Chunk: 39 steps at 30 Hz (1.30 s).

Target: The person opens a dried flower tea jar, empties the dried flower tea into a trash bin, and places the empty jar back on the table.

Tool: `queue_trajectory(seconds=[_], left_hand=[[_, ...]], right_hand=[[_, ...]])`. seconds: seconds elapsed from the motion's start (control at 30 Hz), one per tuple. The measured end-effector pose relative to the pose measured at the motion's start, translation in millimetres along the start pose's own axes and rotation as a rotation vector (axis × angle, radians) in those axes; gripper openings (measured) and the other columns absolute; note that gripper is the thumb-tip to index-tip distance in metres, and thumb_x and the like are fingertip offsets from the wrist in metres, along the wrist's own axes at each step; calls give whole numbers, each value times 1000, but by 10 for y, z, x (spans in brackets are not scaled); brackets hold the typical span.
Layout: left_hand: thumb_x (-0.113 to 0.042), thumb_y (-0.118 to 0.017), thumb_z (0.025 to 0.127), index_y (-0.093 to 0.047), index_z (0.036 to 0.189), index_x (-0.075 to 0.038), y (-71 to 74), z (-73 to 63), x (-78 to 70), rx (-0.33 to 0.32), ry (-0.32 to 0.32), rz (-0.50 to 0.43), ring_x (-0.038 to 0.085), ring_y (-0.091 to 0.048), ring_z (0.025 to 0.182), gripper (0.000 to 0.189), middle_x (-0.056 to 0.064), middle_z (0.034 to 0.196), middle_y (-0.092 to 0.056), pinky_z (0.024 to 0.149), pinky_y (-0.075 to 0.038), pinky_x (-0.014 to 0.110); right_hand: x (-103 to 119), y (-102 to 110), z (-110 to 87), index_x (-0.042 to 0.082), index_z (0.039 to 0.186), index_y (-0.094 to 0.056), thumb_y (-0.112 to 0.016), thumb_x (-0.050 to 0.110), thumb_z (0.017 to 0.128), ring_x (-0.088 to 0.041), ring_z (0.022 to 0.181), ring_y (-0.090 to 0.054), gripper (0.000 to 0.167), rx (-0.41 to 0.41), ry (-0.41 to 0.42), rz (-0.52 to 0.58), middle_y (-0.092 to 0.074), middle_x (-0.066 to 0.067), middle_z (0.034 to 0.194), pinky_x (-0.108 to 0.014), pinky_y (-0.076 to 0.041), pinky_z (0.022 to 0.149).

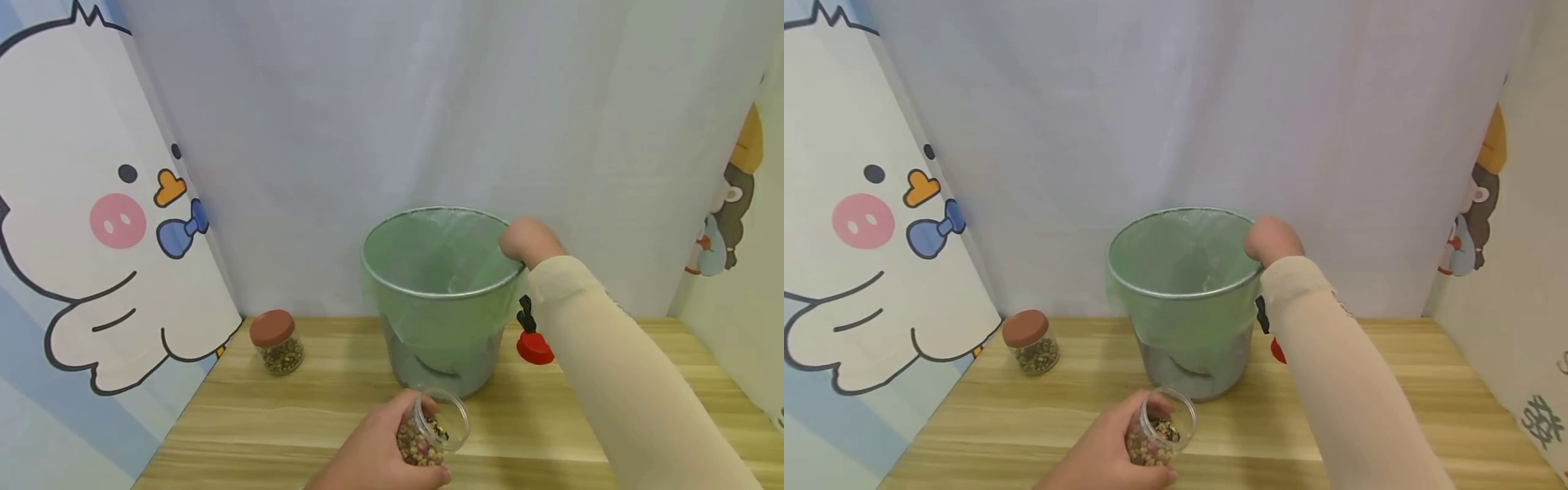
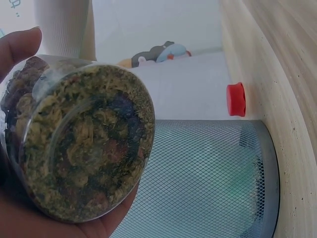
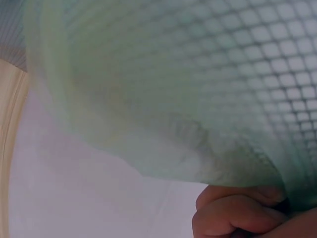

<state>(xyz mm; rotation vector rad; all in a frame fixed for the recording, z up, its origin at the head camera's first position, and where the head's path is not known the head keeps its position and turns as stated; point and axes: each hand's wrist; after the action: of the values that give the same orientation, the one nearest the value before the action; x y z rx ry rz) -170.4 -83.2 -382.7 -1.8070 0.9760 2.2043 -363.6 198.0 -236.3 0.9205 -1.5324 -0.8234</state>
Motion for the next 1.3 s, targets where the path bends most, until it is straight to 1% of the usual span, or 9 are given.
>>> queue_trajectory(seconds=[0.13,0.27,0.4,0.5,0.67,0.83,1.03,1.2,1.3], left_hand=[[-36,-88,81,-61,121,-26,14,3,5,10,-1,-2,9,-67,94,49,-8,106,-69,83,-55,28],[-36,-88,81,-61,121,-25,22,2,20,14,-1,-12,10,-67,94,49,-8,105,-70,82,-55,28],[-36,-88,81,-61,121,-26,16,6,13,11,-6,0,11,-67,93,50,-7,104,-70,82,-55,28],[-37,-88,80,-61,120,-28,2,18,-1,2,-22,30,10,-65,95,49,-8,105,-68,83,-54,28],[-38,-88,80,-60,119,-28,-17,21,-11,-6,-46,54,10,-64,96,48,-8,106,-68,85,-53,28],[-37,-89,80,-60,118,-29,-16,14,-7,-24,-68,73,10,-64,98,49,-8,108,-68,87,-53,29],[-35,-89,80,-60,118,-29,39,-1,-11,-50,-95,77,12,-65,99,48,-8,113,-67,86,-54,30],[-37,-88,82,-60,121,-29,131,-41,-47,-43,-72,93,13,-65,96,49,-6,111,-67,84,-55,30],[-38,-88,82,-60,121,-28,203,-70,-64,-48,-67,130,12,-65,95,49,-7,111,-66,82,-55,30]], right_hand=[[3,-7,9,-14,110,-61,-27,6,103,-25,75,-46,40,-11,-11,11,-54,-25,109,-35,-45,69],[-7,-14,13,-13,108,-61,-28,6,103,-25,75,-48,39,-24,-11,13,-55,-24,106,-34,-46,67],[-10,-4,10,-15,112,-61,-26,6,104,-25,74,-46,42,-16,-8,0,-55,-27,113,-34,-45,68],[-9,3,9,-16,114,-61,-27,7,104,-27,79,-47,42,-17,-7,-14,-54,-28,120,-36,-45,71],[-12,-5,17,-16,114,-61,-28,6,103,-29,84,-50,41,-26,-3,-24,-54,-29,122,-37,-47,73],[-27,-12,25,-14,115,-61,-27,6,103,-28,80,-46,41,-17,-4,-26,-53,-29,123,-36,-44,69],[-11,-26,30,-13,114,-60,-26,7,103,-24,73,-43,41,-3,-17,0,-52,-27,121,-33,-42,64],[0,-25,21,-14,116,-60,-26,7,104,-24,75,-43,41,-2,-17,-8,-52,-27,120,-33,-43,66],[-2,-24,11,-14,115,-60,-27,7,103,-24,73,-44,41,-14,-17,-4,-53,-26,116,-33,-43,66]])
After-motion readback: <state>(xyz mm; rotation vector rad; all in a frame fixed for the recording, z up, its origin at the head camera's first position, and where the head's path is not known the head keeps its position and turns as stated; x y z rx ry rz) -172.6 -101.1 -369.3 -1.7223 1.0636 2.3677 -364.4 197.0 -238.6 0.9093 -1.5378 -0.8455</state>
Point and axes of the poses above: each hand's wrist, its own z-axis towards the middle knuckle, its own y-axis out of the back of the hand, x = y × z
